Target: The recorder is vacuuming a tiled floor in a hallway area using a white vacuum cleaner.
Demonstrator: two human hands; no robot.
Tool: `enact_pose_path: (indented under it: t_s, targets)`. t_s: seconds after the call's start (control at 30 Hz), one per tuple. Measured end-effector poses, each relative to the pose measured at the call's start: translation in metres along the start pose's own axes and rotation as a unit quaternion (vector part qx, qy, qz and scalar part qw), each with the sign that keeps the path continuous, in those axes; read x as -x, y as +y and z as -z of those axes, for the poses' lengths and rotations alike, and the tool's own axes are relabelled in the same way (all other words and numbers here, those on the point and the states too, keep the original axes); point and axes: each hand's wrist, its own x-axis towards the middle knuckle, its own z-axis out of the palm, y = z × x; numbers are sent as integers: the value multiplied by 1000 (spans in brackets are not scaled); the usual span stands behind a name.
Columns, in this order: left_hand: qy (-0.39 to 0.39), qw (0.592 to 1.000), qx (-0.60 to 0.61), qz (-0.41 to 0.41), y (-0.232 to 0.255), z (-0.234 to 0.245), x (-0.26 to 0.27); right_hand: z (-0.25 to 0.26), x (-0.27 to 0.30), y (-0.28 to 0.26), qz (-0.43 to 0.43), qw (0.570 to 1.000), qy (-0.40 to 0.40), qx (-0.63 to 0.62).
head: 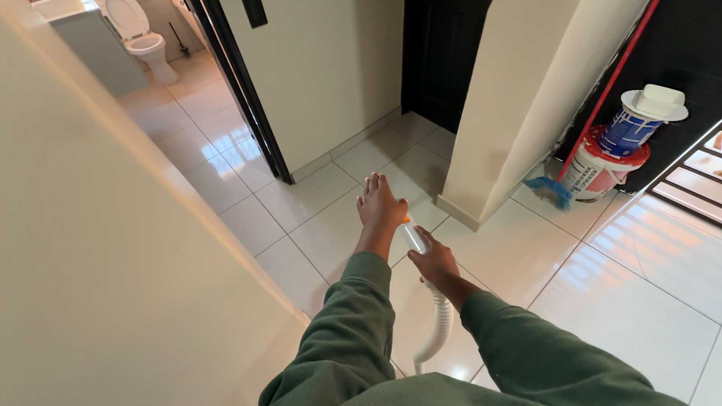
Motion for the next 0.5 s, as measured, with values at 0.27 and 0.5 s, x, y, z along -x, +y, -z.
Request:
enact_pose_path:
  t_s: [0.27, 0.5]
  targets:
    - [7, 1000, -1, 3, -1, -3, 19, 4, 22, 6, 3, 1000, -4, -3]
    - [11, 1000, 3, -2, 2, -12, 30, 10, 37, 11, -2, 1000, -6, -23]
